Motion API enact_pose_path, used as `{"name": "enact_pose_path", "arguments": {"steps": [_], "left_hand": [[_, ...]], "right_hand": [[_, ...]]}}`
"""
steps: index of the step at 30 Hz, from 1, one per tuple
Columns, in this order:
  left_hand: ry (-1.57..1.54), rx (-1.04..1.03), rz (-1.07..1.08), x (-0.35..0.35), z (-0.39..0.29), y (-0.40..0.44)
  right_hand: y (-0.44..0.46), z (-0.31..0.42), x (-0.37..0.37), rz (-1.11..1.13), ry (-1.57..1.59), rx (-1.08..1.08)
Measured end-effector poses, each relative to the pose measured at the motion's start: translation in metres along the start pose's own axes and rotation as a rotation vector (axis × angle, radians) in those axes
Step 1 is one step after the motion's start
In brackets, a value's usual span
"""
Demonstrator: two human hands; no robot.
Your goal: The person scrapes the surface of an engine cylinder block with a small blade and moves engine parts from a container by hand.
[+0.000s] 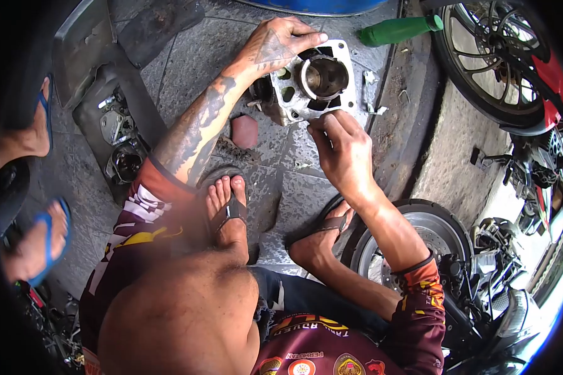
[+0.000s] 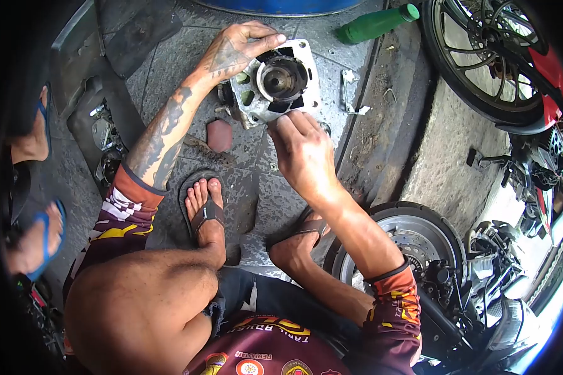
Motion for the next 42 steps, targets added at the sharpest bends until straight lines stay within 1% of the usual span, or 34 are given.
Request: {"name": "enact_pose_path", "arguments": {"steps": [1, 2, 4, 6, 8, 9, 10, 11, 12, 13, 14, 15, 16, 18, 20, 21, 24, 25, 26, 27, 28, 29, 30, 31, 32, 34, 36, 37, 39, 40, 42], "left_hand": [[0.001, -0.008, 0.011, -0.003, -0.002, 0.002], [-0.058, 0.029, 0.008, -0.004, -0.001, 0.004], [-0.118, 0.072, -0.008, -0.003, 0.004, 0.006], [-0.108, 0.053, 0.026, -0.004, 0.005, 0.006], [-0.069, 0.044, 0.005, -0.001, 0.002, 0.001], [-0.033, 0.024, -0.004, -0.002, 0.0, 0.002], [-0.033, 0.019, 0.007, -0.006, 0.003, 0.004], [-0.1, -0.003, 0.037, -0.009, 0.007, 0.008], [-0.167, -0.024, 0.057, -0.007, 0.0, 0.007], [-0.166, -0.021, 0.05, -0.006, -0.003, 0.005], [-0.086, 0.08, 0.038, -0.006, -0.001, 0.004], [-0.007, 0.18, 0.024, -0.003, 0.0, 0.001], [-0.006, 0.186, 0.022, -0.002, 0.004, -0.001], [0.043, 0.053, -0.034, -0.003, 0.005, 0.002], [-0.006, 0.036, -0.021, -0.008, 0.009, 0.007], [-0.053, 0.03, -0.013, -0.01, 0.011, 0.008], [-0.185, 0.011, 0.011, -0.014, 0.014, 0.01], [-0.179, 0.009, 0.012, -0.016, 0.012, 0.007], [-0.161, 0.107, 0.058, -0.019, 0.014, 0.005], [-0.134, 0.116, 0.051, -0.015, 0.014, 0.003], [-0.117, 0.084, 0.037, -0.017, 0.009, 0.001], [-0.093, 0.039, 0.013, -0.015, 0.008, 0.0], [-0.073, -0.003, -0.019, -0.011, 0.009, -0.003], [-0.047, -0.035, -0.04, -0.008, 0.011, -0.002], [-0.033, -0.061, -0.056, -0.008, 0.014, -0.001], [-0.005, -0.1, -0.07, -0.008, 0.014, 0.001], [0.025, -0.118, -0.045, -0.007, 0.011, 0.002], [0.065, -0.125, 0.025, -0.008, 0.009, 0.002], [0.156, -0.143, 0.153, -0.011, 0.011, 0.001], [0.163, -0.155, 0.116, -0.011, 0.011, 0.005], [0.056, -0.247, -0.282, -0.02, 0.035, 0.021]], "right_hand": [[0.003, -0.002, 0.003, -0.002, -0.035, 0.003], [0.008, -0.006, 0.005, 0.0, -0.068, 0.007], [0.019, -0.014, 0.009, -0.069, -0.081, -0.101], [0.014, -0.012, 0.001, -0.081, -0.094, -0.069], [0.01, 0.0, 0.0, -0.001, 0.001, 0.011], [0.01, 0.003, 0.0, 0.024, -0.015, 0.016], [0.013, 0.0, 0.003, 0.016, -0.021, 0.008], [0.02, -0.009, 0.007, -0.023, -0.061, -0.018], [0.025, -0.014, 0.008, -0.059, -0.096, -0.036], [0.021, -0.014, 0.003, -0.063, -0.105, -0.083], [0.018, -0.008, 0.002, -0.076, -0.06, -0.067], [0.014, -0.003, -0.002, -0.035, -0.02, -0.046], [0.009, 0.0, -0.005, 0.005, 0.019, -0.03], [0.009, 0.0, -0.002, 0.01, 0.01, -0.025], [0.018, -0.009, 0.003, -0.045, -0.063, -0.054], [0.019, -0.011, 0.003, -0.072, -0.012, -0.113], [0.008, -0.003, -0.005, -0.02, 0.002, -0.06], [0.009, 0.004, -0.004, -0.006, 0.045, -0.047], [0.012, 0.003, 0.001, -0.004, 0.072, -0.049], [0.017, 0.001, 0.008, -0.004, 0.114, -0.043], [0.019, 0.0, 0.017, -0.003, 0.154, -0.169], [0.018, -0.005, 0.025, -0.078, 0.118, -0.143], [0.021, -0.001, 0.035, -0.127, 0.173, -0.245], [0.022, -0.004, 0.039, -0.152, 0.211, -0.238], [0.019, -0.008, 0.04, -0.178, 0.29, -0.304], [0.016, -0.005, 0.039, -0.1, 0.274, -0.183], [0.016, 0.008, 0.038, 0.039, 0.216, -0.141], [0.016, 0.013, 0.04, 0.06, 0.181, -0.063], [0.018, 0.019, 0.042, 0.148, 0.196, -0.036], [0.021, 0.019, 0.044, 0.182, 0.187, -0.001], [0.022, 0.017, 0.05, 0.276, 0.156, -0.03]]}}
Point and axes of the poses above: each hand's wrist, its own y-axis towards the middle knuckle, its own x-axis out of the back of the hand, z = x × y, the point moved 6 cm from there along y, towards the middle knuckle, and after that the axes turned 9 degrees about -z, right-handed, at the moved point
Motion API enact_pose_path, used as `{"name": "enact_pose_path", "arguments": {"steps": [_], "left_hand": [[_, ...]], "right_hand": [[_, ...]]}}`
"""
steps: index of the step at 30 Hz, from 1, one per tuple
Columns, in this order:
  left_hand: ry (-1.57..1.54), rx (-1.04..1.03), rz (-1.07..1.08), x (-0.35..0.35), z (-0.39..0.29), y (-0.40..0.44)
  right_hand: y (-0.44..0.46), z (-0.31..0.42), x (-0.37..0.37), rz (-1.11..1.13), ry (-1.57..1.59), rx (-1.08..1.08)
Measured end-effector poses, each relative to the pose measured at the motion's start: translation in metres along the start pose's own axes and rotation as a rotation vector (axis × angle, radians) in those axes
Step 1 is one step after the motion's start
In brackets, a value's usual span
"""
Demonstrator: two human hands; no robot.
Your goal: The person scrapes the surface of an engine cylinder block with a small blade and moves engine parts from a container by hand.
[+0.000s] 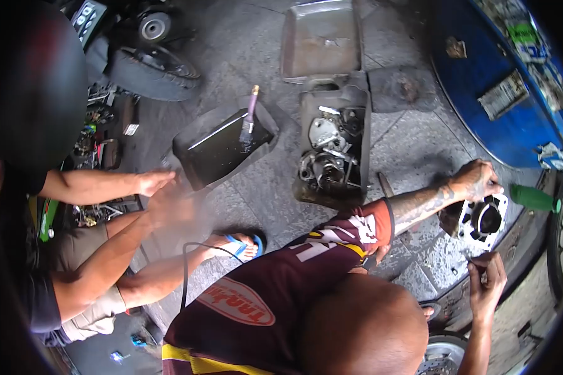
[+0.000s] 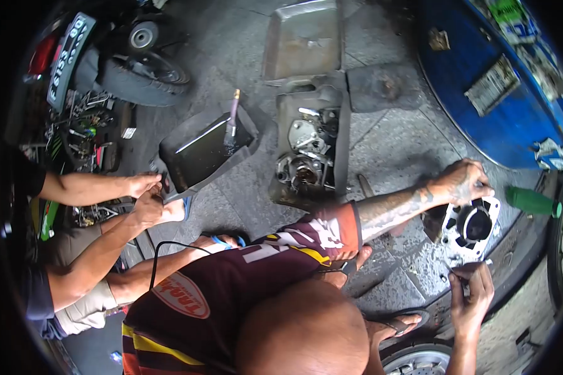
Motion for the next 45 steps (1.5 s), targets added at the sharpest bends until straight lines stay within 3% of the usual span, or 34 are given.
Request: {"name": "enact_pose_path", "arguments": {"steps": [1, 4, 7, 10, 13, 16, 17, 18, 22, 25, 29, 31, 33, 36, 40, 45], "left_hand": [[-0.016, 0.001, 0.004, -0.002, 0.003, 0.001], [-0.003, 0.016, -0.037, -0.009, 0.011, -0.001], [0.087, -0.108, -0.241, -0.007, -0.002, -0.013], [0.042, -0.173, -0.172, -0.031, 0.036, 0.012], [-0.049, -0.571, -0.568, -0.069, 0.072, 0.009], [0.057, -0.414, -0.352, -0.06, 0.067, 0.014], [0.062, -0.26, -0.27, -0.057, 0.069, 0.015], [0.131, -0.053, -0.025, -0.04, 0.054, 0.011], [0.11, 0.201, -0.021, 0.017, 0.002, -0.035], [0.268, -0.029, -0.341, 0.033, -0.026, -0.068], [0.247, 0.075, -0.281, 0.056, -0.05, -0.086], [0.248, -0.017, -0.37, 0.052, -0.039, -0.091], [0.25, -0.12, -0.456, 0.045, -0.033, -0.091], [0.219, -0.176, -0.6, 0.05, -0.039, -0.09], [0.125, -0.179, -0.634, 0.053, -0.04, -0.091], [0.108, -0.182, -0.575, 0.036, -0.018, -0.093]], "right_hand": [[0.001, 0.001, 0.004, 0.028, -0.067, 0.111], [0.001, 0.001, 0.016, 0.092, -0.103, 0.117], [0.006, 0.004, 0.025, 0.183, -0.153, 0.148], [0.009, 0.009, 0.028, 0.333, -0.267, 0.256], [0.014, 0.023, 0.026, 0.461, -0.267, 0.273], [0.008, 0.024, 0.012, 0.557, -0.29, 0.298], [0.004, 0.02, 0.006, 0.629, -0.314, 0.266], [-0.002, 0.017, 0.0, 0.663, -0.332, 0.232], [-0.035, -0.01, -0.024, 0.746, -0.337, 0.182], [-0.062, -0.034, -0.035, 0.858, -0.387, 0.136], [-0.084, -0.058, -0.049, 1.064, -0.491, 0.043], [-0.087, -0.063, -0.052, 1.109, -0.486, 0.019], [-0.081, -0.075, -0.05, 1.106, -0.621, -0.091], [-0.076, -0.104, -0.047, 1.058, -0.668, -0.075], [-0.061, -0.114, -0.038, 0.92, -0.662, -0.111], [-0.051, -0.111, -0.044, 1.059, -0.634, -0.099]]}}
Point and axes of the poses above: each hand's wrist, its own y-axis towards the middle knuckle, its own x-axis out of the back of the hand, z = x × y, the point moved 6 cm from there along y, towards the middle knuckle, and after that the axes turned 9 degrees about -z, right-handed, at the moved point
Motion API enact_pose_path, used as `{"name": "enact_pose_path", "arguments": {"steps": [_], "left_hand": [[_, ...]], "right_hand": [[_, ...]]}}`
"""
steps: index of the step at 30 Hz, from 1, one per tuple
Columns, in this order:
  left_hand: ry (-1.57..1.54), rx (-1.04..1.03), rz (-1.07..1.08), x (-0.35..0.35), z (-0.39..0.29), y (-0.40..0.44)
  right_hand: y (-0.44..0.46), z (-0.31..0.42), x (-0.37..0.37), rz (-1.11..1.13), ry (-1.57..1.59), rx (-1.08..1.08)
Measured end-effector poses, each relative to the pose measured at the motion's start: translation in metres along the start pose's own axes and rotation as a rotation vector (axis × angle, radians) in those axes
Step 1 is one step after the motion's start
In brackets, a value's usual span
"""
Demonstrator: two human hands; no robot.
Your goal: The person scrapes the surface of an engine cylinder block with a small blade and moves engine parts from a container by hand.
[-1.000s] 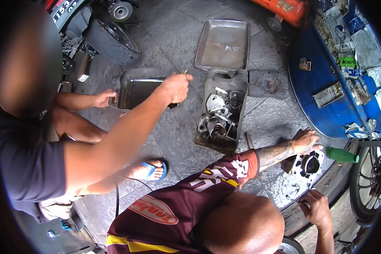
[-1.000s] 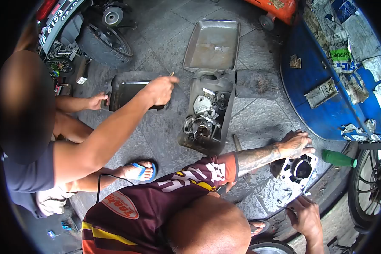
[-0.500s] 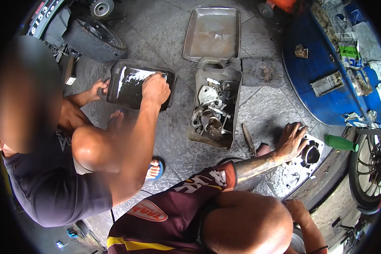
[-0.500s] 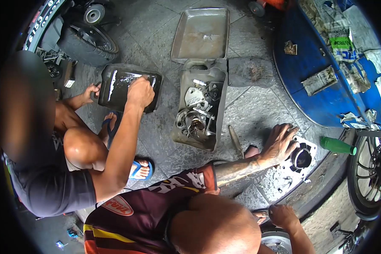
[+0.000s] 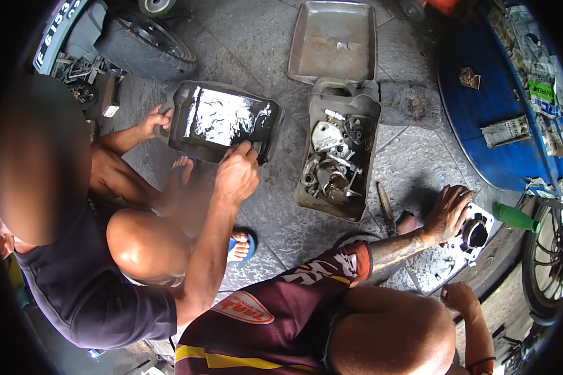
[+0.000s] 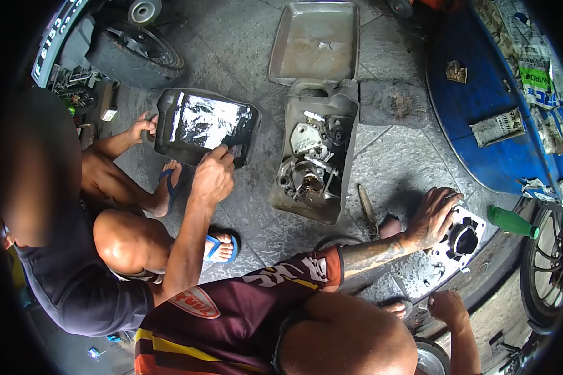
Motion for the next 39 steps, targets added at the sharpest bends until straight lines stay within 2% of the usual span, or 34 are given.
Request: {"name": "enact_pose_path", "arguments": {"steps": [7, 9, 10, 12, 15, 19, 20, 24, 26, 31, 34, 39], "left_hand": [[-0.038, -0.025, 0.006, -0.006, 0.004, 0.001], [-0.039, -0.148, -0.029, -0.02, 0.019, -0.006], [-0.044, -0.149, -0.018, -0.01, 0.005, 0.002], [0.005, 0.09, 0.111, 0.006, -0.008, 0.01], [-0.054, -0.005, 0.041, 0.003, -0.004, 0.006], [-0.044, 0.031, 0.038, 0.006, -0.007, 0.005], [-0.013, -0.008, -0.007, 0.014, -0.008, 0.002], [-0.041, -0.023, -0.002, 0.005, -0.012, 0.004], [-0.044, -0.01, 0.022, 0.006, -0.011, 0.003], [-0.056, 0.017, 0.058, 0.016, -0.021, 0.011], [-0.06, 0.024, 0.069, 0.022, -0.027, 0.013], [-0.08, 0.047, 0.091, 0.019, -0.026, 0.013]], "right_hand": [[0.032, -0.006, -0.005, -0.002, 0.038, 0.112], [0.041, -0.005, 0.0, 0.039, -0.019, 0.071], [0.045, -0.008, 0.0, -0.014, -0.076, 0.1], [0.051, -0.008, 0.006, -0.041, -0.044, 0.109], [0.054, -0.005, 0.012, -0.069, -0.028, 0.127], [0.051, -0.011, 0.007, -0.116, -0.014, 0.098], [0.051, -0.015, 0.008, -0.156, 0.073, 0.184], [0.049, -0.028, -0.001, -0.26, 0.182, 0.214], [0.046, -0.031, -0.003, -0.383, 0.189, 0.338], [0.039, -0.041, -0.011, -0.435, 0.189, 0.319], [0.034, -0.051, -0.017, -0.41, 0.205, 0.235], [0.032, -0.067, -0.035, -0.39, 0.207, 0.238]]}}
Point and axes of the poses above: each hand's wrist, its own y-axis towards the middle knuckle, its own x-axis out of the back of the hand, z = x × y, the point moved 6 cm from there along y, towards the middle knuckle, and after that the axes turned 9 degrees about -z, right-handed, at the moved point
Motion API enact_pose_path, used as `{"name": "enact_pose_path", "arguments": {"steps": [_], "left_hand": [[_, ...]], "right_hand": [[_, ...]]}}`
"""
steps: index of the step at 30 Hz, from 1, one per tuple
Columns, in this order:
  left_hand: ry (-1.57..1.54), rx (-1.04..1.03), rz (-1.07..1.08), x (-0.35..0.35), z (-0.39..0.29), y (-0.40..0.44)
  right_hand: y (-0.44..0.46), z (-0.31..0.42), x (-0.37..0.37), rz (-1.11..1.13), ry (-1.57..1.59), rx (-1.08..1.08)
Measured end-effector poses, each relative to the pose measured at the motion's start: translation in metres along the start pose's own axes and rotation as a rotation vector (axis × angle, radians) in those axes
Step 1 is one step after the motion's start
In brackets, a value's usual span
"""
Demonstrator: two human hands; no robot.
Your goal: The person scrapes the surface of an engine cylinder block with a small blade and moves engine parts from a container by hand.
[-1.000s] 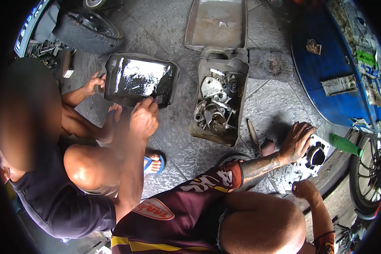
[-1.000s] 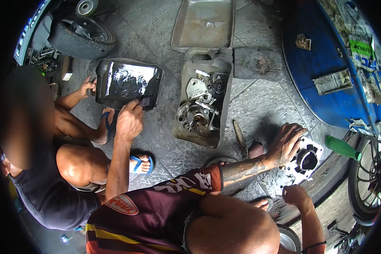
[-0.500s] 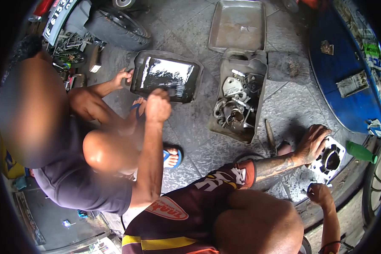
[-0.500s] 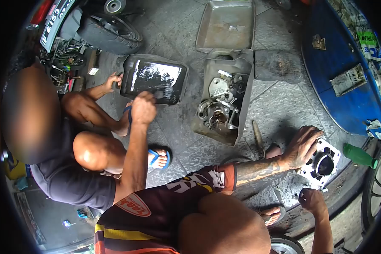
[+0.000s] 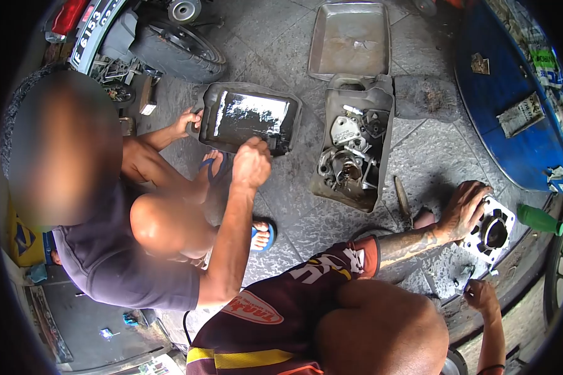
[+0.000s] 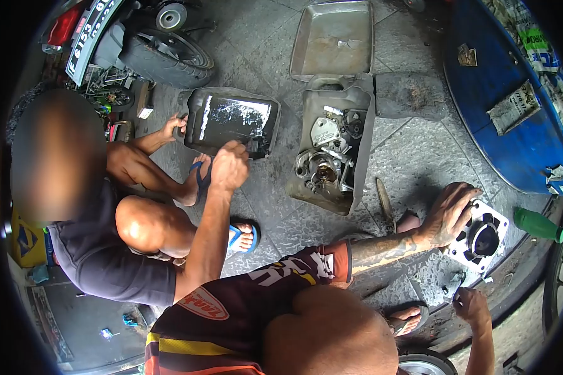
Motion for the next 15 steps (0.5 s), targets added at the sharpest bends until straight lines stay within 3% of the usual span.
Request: {"name": "enact_pose_path", "arguments": {"steps": [8, 13, 14, 15], "left_hand": [[0.14, -0.008, -0.005, -0.041, 0.063, -0.026], [0.509, -0.132, 0.013, -0.131, 0.188, -0.074], [0.638, -0.183, 0.027, -0.166, 0.242, -0.096], [0.542, -0.14, 0.009, -0.144, 0.203, -0.079]], "right_hand": [[0.002, 0.003, 0.001, 0.019, -0.007, 0.015], [0.011, 0.003, 0.004, -0.018, -0.006, 0.011], [0.013, 0.004, 0.006, -0.023, -0.008, 0.025], [0.014, 0.005, 0.006, -0.004, -0.01, 0.026]]}}
Point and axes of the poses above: each hand's wrist, its own y-axis towards the middle knuckle, its own x-axis out of the back of the hand, z = x × y, the point moved 6 cm from there along y, towards the middle knuckle, and after that the axes turned 9 degrees about -z, right-handed, at the moved point
